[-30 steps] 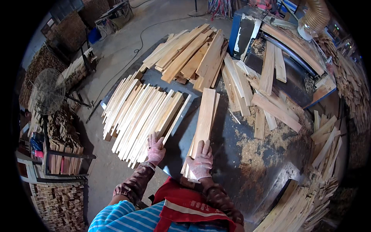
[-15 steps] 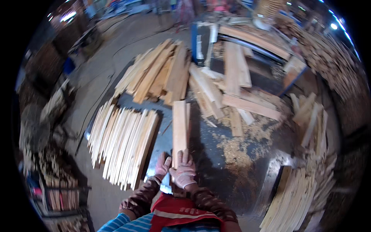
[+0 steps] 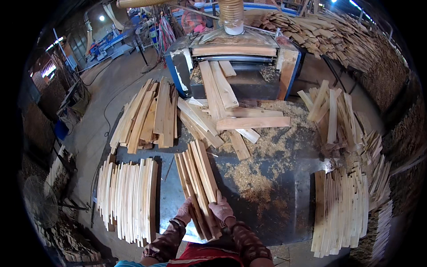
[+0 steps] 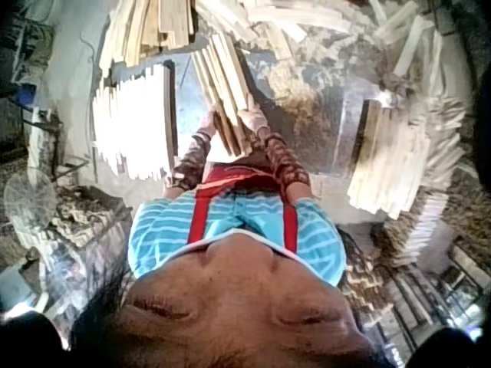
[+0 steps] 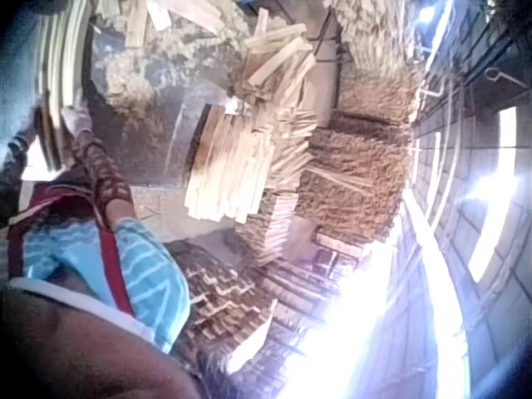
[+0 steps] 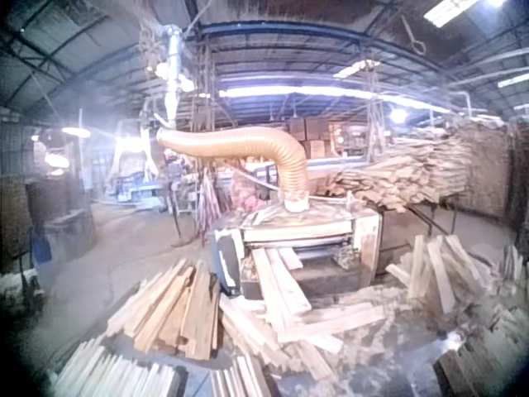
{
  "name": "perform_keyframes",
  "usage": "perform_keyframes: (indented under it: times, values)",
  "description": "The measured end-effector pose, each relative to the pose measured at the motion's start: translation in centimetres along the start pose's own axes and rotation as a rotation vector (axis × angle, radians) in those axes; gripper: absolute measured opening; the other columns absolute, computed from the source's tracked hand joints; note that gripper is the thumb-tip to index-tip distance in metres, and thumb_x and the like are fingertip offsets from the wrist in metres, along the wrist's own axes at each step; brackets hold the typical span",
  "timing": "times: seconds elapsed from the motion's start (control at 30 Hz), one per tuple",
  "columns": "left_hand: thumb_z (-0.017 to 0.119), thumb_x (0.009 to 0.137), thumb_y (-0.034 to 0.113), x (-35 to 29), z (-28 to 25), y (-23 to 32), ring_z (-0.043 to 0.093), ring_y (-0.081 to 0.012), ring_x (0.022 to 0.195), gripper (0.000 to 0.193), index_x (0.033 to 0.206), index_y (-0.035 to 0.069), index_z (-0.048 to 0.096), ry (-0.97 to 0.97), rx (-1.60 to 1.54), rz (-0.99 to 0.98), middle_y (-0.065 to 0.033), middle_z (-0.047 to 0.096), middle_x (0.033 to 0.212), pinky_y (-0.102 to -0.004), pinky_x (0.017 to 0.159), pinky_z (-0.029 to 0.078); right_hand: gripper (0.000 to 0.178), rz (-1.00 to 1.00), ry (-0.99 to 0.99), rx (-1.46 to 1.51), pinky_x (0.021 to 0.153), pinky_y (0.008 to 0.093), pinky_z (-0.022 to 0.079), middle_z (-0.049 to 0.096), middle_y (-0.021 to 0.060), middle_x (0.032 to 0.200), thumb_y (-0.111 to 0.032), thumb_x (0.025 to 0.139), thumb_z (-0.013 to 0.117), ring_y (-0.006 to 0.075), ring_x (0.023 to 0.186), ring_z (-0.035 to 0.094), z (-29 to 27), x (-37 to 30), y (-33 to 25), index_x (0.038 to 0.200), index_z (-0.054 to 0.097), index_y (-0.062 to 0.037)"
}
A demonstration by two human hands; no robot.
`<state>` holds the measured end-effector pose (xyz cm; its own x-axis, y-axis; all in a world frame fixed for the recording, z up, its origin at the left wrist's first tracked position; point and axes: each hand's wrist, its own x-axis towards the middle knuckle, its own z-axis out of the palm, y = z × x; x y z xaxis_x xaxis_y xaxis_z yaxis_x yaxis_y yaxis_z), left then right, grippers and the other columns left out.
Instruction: The person repeatedly picks up thin wooden planks from a pile, inspects them, and places them into a neat stack. The person also gathers a large stack of planks and carries them to a storage rack in the workshop.
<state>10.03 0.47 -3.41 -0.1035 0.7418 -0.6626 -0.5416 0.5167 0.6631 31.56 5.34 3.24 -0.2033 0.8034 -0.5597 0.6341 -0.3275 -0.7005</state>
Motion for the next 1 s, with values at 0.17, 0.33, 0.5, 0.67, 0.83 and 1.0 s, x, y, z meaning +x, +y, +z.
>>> perform_keyframes:
  times: [0.17, 0.33, 0.5, 0.67, 0.83, 1.0]
  values:
    - [0.064, 0.094, 0.049, -0.4, 2.3, 1.9, 0.068, -0.0219, 0.096, 0.046, 0.124, 0.015, 0.067, -0.044, -0.093, -0.204, -0.0042, 0.071, 0.113, -0.0394, 0.083, 0.058, 0.094, 0.026, -0.002, 0.022, 0.109, 0.0451, 0.041, 0.038, 0.0265, 0.152, -0.054, 0.089, 0.061, 0.0445, 0.132, 0.048, -1.7, -0.9, 0.5, 0.161, 0.013, -0.0184]
    - [0.068, 0.087, 0.06, -1.9, 1.8, 2.5, 0.069, -0.0212, 0.088, 0.064, 0.126, 0.01, 0.063, -0.11, -0.013, -0.277, -0.0058, 0.071, 0.107, -0.0401, 0.079, 0.059, 0.093, -0.016, 0.008, 0.058, 0.106, 0.0473, 0.044, 0.045, 0.0296, 0.144, -0.053, 0.088, 0.062, 0.0461, 0.127, 0.052, -0.5, -1.4, 3.0, 0.16, 0.015, -0.017]
    - [0.07, 0.082, 0.065, -3.8, 3.4, 3.6, 0.065, -0.0172, 0.072, 0.074, 0.12, 0.002, 0.063, -0.145, 0.845, -0.234, -0.0078, 0.068, 0.092, -0.0365, 0.068, 0.057, 0.088, 0.035, -0.014, 0.118, 0.104, 0.0498, 0.045, 0.044, 0.031, 0.143, -0.056, 0.088, 0.059, 0.0497, 0.126, 0.051, -0.1, -7.1, 5.7, 0.157, 0.024, -0.013]
    - [0.076, 0.079, 0.059, -0.9, 3.5, 2.4, 0.066, -0.0301, 0.109, 0.075, 0.122, -0.001, 0.064, 0.041, 1.176, -0.172, -0.018, 0.07, 0.115, -0.0406, 0.094, 0.05, 0.083, -0.067, 0.039, -0.229, 0.105, 0.049, 0.044, 0.045, 0.0283, 0.144, -0.061, 0.089, 0.058, 0.048, 0.127, 0.05, -0.4, -8.3, 7.8, 0.151, 0.037, -0.0105]
    - [0.08, 0.078, 0.051, 2.4, 2.5, 3.5, 0.059, -0.0326, 0.122, 0.089, 0.141, -0.002, 0.047, 0.195, 1.03, 0.127, -0.0231, 0.06, 0.131, -0.0391, 0.101, 0.048, 0.059, -0.288, 0.39, 0.033, 0.097, 0.0512, 0.046, 0.055, 0.0271, 0.13, -0.044, 0.099, 0.055, 0.0436, 0.115, 0.056, -8.3, 2.5, 2.2, 0.143, 0.047, -0.006]
    - [0.082, 0.082, 0.037, 13.2, 8.5, 14.2, 0.04, -0.0331, 0.143, 0.1, 0.155, 0.0, 0.025, 0.117, 0.704, 0.565, -0.0246, 0.037, 0.156, -0.0387, 0.114, 0.038, 0.068, -0.589, 0.518, 0.652, 0.105, 0.0406, 0.044, 0.044, 0.0229, 0.15, -0.038, 0.097, 0.063, 0.0349, 0.128, 0.052, -20.1, 21.3, -8.7, 0.149, 0.04, -0.0005]
